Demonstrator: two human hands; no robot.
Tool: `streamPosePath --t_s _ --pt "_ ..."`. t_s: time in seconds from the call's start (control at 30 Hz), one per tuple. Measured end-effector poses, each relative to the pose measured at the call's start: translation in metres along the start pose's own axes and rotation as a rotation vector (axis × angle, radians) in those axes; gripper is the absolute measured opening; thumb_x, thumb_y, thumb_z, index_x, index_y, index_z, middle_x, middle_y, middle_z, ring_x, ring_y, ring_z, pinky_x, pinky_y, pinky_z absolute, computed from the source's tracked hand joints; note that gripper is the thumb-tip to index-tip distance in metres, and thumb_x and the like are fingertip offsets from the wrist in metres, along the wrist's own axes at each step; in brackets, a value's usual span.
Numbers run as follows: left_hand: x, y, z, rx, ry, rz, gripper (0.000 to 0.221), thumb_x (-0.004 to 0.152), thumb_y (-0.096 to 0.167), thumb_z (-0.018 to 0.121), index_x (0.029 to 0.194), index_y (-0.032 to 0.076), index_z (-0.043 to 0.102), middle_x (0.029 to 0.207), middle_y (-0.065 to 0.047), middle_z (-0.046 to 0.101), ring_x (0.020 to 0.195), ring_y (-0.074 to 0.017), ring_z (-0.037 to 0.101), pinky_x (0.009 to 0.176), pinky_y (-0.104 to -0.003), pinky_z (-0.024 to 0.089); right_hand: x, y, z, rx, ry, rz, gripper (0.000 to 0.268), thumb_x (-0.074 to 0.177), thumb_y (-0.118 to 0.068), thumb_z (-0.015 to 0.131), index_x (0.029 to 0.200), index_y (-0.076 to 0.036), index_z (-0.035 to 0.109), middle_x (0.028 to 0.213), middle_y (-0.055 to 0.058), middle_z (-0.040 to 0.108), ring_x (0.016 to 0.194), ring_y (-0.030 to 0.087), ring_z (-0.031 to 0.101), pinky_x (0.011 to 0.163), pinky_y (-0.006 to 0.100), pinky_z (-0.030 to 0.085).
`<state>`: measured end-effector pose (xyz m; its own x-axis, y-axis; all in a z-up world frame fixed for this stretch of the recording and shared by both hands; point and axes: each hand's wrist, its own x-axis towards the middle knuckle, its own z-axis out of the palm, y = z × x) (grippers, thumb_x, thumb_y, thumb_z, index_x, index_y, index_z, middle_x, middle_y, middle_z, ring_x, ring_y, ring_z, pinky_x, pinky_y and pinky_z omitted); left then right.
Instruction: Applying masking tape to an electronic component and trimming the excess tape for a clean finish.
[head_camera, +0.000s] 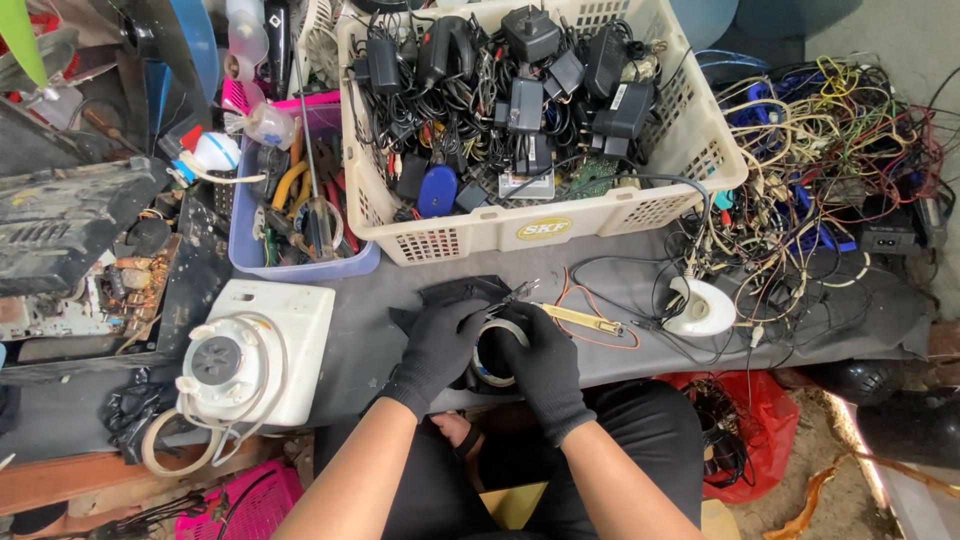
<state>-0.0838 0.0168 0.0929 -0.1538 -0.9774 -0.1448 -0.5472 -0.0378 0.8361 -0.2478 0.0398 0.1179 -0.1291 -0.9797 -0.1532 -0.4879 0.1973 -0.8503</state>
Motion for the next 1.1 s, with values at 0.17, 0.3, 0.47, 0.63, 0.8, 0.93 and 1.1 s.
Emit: streamPosePath --t_s 0.17,0.3,0.47,0.63,0.8,0.93,1.1 --pt "-0.001 0.001 0.000 -0.055 0.055 0.017 0.036 0.109 0.035 0.050 0.134 0.014 0.067 0.117 -0.019 0.073 0.109 -0.0360 0.068 0.094 -0.051 0.059 0.007 0.017 0.010 -0.074 0.036 0.011 0.036 0.083 -0.037 0.083 0.116 -0.026 0.073 0.104 0.005 0.080 0.109 0.028 0.072 0.094 0.041 0.060" --pt "-0.002 0.000 0.005 -0.072 0.094 -0.023 0.037 0.107 0.042 0.054 0.133 0.020 0.069 0.124 -0.019 0.070 0.111 -0.0326 0.068 0.097 -0.044 0.058 0.002 -0.001 -0.005 -0.080 0.030 -0.056 0.026 0.088 -0.033 0.079 0.112 -0.022 0.077 0.100 0.013 0.080 0.101 0.037 0.074 0.087 0.047 0.062" --pt "-0.005 0.004 0.006 -0.034 0.113 -0.020 0.034 0.107 0.036 0.054 0.129 0.016 0.071 0.123 -0.023 0.069 0.116 -0.0378 0.064 0.101 -0.048 0.055 -0.003 -0.014 -0.014 -0.118 0.027 -0.077 0.024 0.088 -0.031 0.079 0.111 -0.023 0.078 0.099 0.013 0.080 0.099 0.037 0.074 0.082 0.046 0.064" --pt "0.002 -0.020 0.021 0.126 0.091 -0.020 0.032 0.106 0.036 0.053 0.128 0.019 0.070 0.124 -0.013 0.070 0.121 -0.0332 0.062 0.107 -0.047 0.050 0.001 -0.024 -0.017 -0.179 0.006 -0.116 0.029 0.090 -0.029 0.076 0.116 -0.018 0.075 0.101 0.018 0.078 0.100 0.039 0.073 0.084 0.049 0.062" --pt "-0.003 -0.022 0.023 0.077 0.133 -0.052 0.032 0.107 0.039 0.051 0.131 0.027 0.068 0.126 -0.007 0.068 0.126 -0.0295 0.060 0.113 -0.045 0.046 0.001 -0.030 -0.018 -0.131 -0.118 -0.136 0.025 0.095 -0.027 0.068 0.115 -0.017 0.077 0.104 0.018 0.079 0.105 0.041 0.072 0.090 0.051 0.061" --pt "-0.008 -0.014 0.017 0.117 0.160 -0.012 0.030 0.108 0.036 0.049 0.127 0.025 0.070 0.117 -0.009 0.071 0.116 -0.0313 0.065 0.106 -0.047 0.050 -0.001 -0.026 -0.017 -0.134 -0.067 -0.126 0.028 0.095 -0.029 0.069 0.118 -0.016 0.077 0.107 0.019 0.078 0.106 0.040 0.072 0.092 0.050 0.059" --pt "-0.005 -0.021 0.022 0.162 0.184 0.025 0.029 0.104 0.035 0.055 0.126 0.024 0.069 0.118 -0.009 0.070 0.118 -0.0323 0.064 0.106 -0.046 0.051 -0.003 -0.023 -0.013 -0.161 0.022 -0.160 0.030 0.095 -0.033 0.070 0.121 -0.020 0.077 0.102 0.018 0.078 0.100 0.039 0.073 0.085 0.049 0.061"
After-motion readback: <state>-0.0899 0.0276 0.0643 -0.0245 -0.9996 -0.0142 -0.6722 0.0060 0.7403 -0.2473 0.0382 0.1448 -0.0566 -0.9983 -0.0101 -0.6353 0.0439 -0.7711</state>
